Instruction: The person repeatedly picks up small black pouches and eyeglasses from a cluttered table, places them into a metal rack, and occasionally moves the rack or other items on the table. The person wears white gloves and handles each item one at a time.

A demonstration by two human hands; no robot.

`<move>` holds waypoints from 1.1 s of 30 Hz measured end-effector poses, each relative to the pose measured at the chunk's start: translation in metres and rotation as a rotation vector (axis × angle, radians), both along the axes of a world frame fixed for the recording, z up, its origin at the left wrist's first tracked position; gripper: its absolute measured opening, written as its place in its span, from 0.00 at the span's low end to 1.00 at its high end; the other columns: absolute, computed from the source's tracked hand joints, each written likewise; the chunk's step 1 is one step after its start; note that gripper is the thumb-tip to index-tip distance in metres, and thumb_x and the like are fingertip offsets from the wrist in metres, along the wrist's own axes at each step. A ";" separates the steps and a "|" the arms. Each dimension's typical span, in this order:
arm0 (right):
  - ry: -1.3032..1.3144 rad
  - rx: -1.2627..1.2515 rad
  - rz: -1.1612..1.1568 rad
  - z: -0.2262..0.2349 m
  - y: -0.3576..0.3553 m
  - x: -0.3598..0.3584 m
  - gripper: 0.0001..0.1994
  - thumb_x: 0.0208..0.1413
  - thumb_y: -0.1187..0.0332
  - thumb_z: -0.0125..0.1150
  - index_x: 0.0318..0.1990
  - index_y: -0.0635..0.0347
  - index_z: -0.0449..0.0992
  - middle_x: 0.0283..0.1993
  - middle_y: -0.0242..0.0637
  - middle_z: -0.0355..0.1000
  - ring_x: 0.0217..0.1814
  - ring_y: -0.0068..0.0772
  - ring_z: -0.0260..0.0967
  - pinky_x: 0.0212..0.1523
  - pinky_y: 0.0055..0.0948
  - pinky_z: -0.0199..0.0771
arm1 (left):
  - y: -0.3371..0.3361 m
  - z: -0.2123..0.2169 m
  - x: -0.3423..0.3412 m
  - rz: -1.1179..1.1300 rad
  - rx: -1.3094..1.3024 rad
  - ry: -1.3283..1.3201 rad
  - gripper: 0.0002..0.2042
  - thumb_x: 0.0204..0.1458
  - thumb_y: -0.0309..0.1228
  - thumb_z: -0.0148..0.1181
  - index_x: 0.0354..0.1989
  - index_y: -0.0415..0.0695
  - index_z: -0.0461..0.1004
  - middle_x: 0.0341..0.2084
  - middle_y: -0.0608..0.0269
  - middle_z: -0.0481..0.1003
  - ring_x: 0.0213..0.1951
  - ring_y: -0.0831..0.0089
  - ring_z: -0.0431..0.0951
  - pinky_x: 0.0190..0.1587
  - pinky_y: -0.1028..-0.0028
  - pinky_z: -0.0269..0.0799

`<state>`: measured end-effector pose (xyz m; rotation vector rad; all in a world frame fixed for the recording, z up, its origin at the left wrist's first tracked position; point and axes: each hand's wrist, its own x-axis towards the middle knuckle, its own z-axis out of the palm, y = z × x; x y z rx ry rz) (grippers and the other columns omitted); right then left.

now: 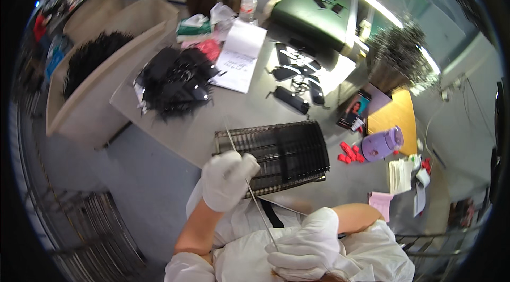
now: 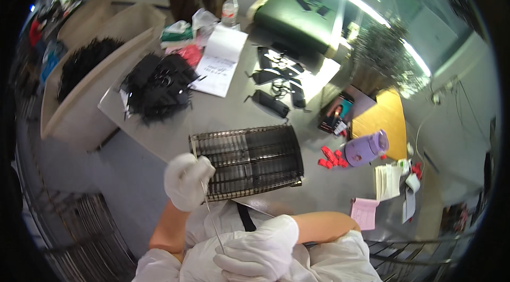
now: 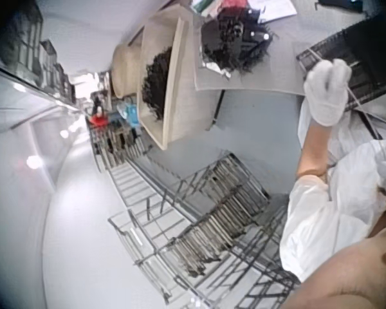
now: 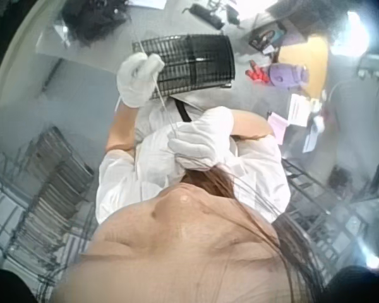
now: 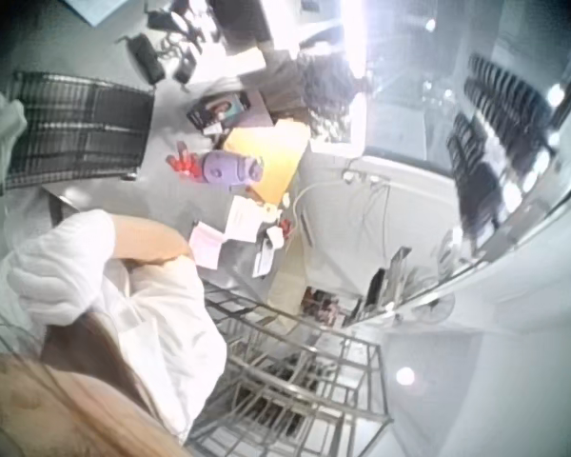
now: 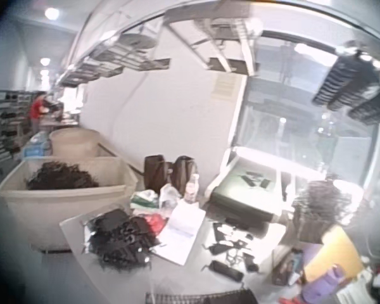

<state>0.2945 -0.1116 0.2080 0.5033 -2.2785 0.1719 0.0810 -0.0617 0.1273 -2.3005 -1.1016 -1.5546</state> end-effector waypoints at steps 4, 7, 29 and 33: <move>-0.036 -0.389 -0.835 -0.003 0.030 0.032 0.16 0.59 0.63 0.56 0.49 0.64 0.76 0.47 0.50 0.76 0.47 0.48 0.76 0.46 0.39 0.75 | 0.036 -0.045 -0.064 0.136 -0.234 -0.837 0.05 0.63 0.27 0.56 0.38 0.38 0.72 0.28 0.60 0.74 0.23 0.75 0.72 0.28 0.76 0.70; -0.186 -0.505 -1.349 -0.029 0.081 0.070 0.24 0.67 0.56 0.52 0.62 0.65 0.70 0.57 0.53 0.73 0.60 0.54 0.71 0.60 0.40 0.68 | 0.055 -0.090 -0.102 0.316 -0.604 -1.501 0.09 0.68 0.30 0.49 0.48 0.37 0.68 0.30 0.58 0.75 0.24 0.77 0.75 0.28 0.78 0.74; -0.849 -0.036 -0.636 -0.071 0.182 -0.045 0.45 0.52 0.28 0.49 0.68 0.53 0.61 0.71 0.45 0.59 0.71 0.57 0.57 0.71 0.53 0.56 | 0.079 -0.142 -0.090 0.142 -0.998 -1.626 0.08 0.68 0.28 0.45 0.49 0.36 0.62 0.34 0.50 0.78 0.28 0.67 0.82 0.34 0.74 0.84; -0.876 -0.079 -0.587 -0.083 0.188 -0.053 0.47 0.52 0.28 0.50 0.72 0.52 0.59 0.75 0.46 0.55 0.73 0.58 0.56 0.72 0.53 0.54 | 0.072 -0.139 -0.084 0.161 -0.997 -1.639 0.07 0.68 0.28 0.48 0.47 0.36 0.65 0.36 0.51 0.78 0.31 0.69 0.82 0.36 0.75 0.84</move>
